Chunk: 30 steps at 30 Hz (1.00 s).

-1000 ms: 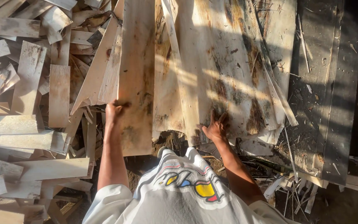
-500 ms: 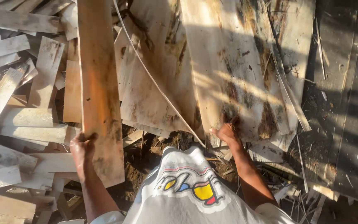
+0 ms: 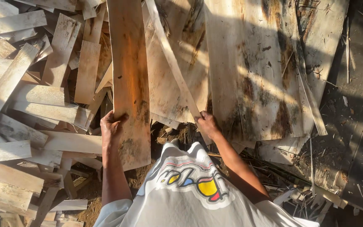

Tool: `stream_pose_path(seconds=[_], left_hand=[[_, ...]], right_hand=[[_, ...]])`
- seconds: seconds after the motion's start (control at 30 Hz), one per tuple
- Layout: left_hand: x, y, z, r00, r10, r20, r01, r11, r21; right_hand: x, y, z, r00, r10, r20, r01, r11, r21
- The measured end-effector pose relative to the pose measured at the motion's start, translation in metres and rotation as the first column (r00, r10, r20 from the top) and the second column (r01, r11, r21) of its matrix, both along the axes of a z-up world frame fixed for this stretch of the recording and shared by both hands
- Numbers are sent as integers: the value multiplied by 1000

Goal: Feeding thin wooden strips into a cutting or shaping machine in a workshop.

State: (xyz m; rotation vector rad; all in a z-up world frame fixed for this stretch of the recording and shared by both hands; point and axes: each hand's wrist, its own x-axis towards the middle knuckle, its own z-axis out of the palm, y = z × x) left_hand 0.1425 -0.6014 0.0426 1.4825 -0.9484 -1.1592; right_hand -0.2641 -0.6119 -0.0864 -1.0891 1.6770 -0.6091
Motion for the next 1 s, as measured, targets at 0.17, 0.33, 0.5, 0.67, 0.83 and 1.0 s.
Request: stream_pose_path(seconds=[0.17, 0.33, 0.5, 0.67, 0.83, 1.0], left_hand=[[-1, -9, -5, 996, 82, 32, -86, 987, 135], [9, -7, -51, 990, 89, -113, -75, 990, 122], [32, 11, -72, 978, 151, -144, -101, 947, 304], [16, -2, -81, 980, 169, -105, -124, 934, 336], [-6, -23, -61, 987, 129, -91, -107, 970, 220], [-25, -27, -37, 994, -29, -108, 43, 992, 121]], right_hand=[[-50, 0, 111, 682, -141, 718, 125, 989, 75], [-128, 9, 145, 762, -269, 589, 217, 963, 160], [-263, 28, 60, 236, -433, 870, 626, 752, 204], [-187, 5, 85, 321, -394, 861, 698, 713, 66], [-143, -9, 66, 402, -450, 797, 698, 714, 52], [-50, 8, 183, 398, -420, 816, 688, 725, 37]])
